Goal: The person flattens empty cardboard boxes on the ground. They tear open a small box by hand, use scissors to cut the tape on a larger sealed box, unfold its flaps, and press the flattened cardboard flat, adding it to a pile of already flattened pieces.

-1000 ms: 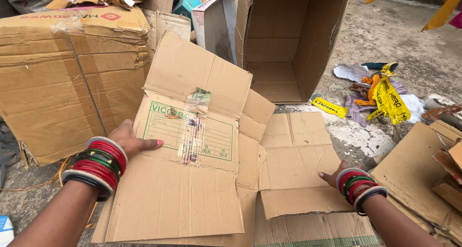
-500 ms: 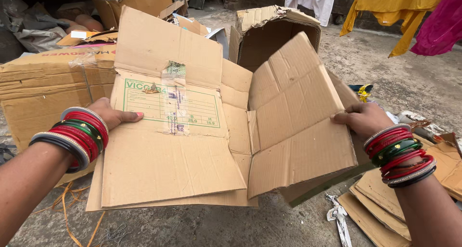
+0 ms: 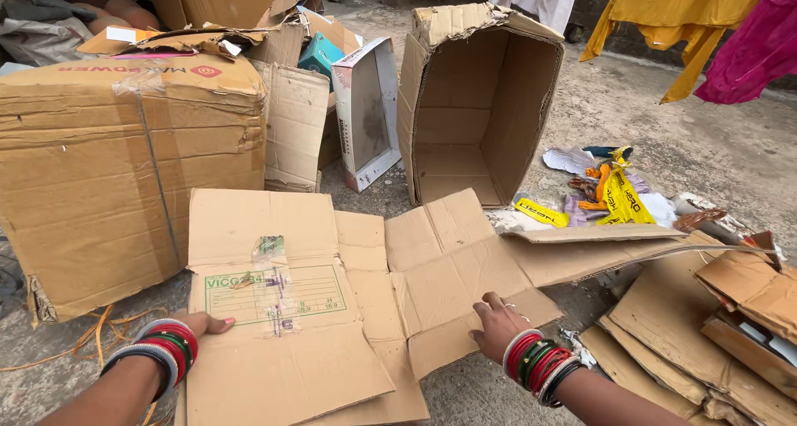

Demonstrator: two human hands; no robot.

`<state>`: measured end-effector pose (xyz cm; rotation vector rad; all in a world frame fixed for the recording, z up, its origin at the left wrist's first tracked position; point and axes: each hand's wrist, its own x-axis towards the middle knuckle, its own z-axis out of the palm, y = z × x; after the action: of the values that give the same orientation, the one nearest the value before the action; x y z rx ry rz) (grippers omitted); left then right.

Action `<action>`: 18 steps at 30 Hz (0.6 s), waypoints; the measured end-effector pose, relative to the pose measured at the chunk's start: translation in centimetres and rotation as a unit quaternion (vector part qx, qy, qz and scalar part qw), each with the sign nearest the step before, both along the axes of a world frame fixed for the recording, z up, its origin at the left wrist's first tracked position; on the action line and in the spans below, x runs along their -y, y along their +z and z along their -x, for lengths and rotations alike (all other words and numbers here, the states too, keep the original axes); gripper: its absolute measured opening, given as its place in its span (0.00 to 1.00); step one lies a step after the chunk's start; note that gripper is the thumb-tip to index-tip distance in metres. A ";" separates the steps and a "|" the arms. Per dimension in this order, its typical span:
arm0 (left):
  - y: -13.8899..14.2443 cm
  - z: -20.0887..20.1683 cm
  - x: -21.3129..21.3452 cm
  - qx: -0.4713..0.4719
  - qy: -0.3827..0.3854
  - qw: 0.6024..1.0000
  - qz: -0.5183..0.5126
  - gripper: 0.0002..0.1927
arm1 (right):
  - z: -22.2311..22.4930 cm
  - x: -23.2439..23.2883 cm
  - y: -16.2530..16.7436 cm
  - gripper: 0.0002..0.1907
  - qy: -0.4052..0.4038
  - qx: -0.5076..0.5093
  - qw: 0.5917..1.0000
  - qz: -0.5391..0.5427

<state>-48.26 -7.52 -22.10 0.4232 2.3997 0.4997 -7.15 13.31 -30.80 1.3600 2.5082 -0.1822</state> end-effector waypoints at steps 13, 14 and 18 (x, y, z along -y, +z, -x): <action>5.9 5.7 -0.8 -0.068 -0.092 0.993 -0.011 0.37 | 4.6 5.7 -2.0 0.45 0.241 0.064 0.941 0.229; 6.3 5.8 -0.8 -0.090 -0.098 0.991 0.008 0.38 | 5.9 5.5 -1.4 0.40 0.212 0.060 0.944 0.244; 7.3 5.0 -3.0 -0.164 -0.088 0.981 0.050 0.47 | 10.1 3.6 1.5 0.35 0.161 -0.012 0.969 0.185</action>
<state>-53.28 -4.50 -14.75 0.7130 2.6545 0.2420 -17.23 9.73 -29.31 0.8013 2.5061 -0.5673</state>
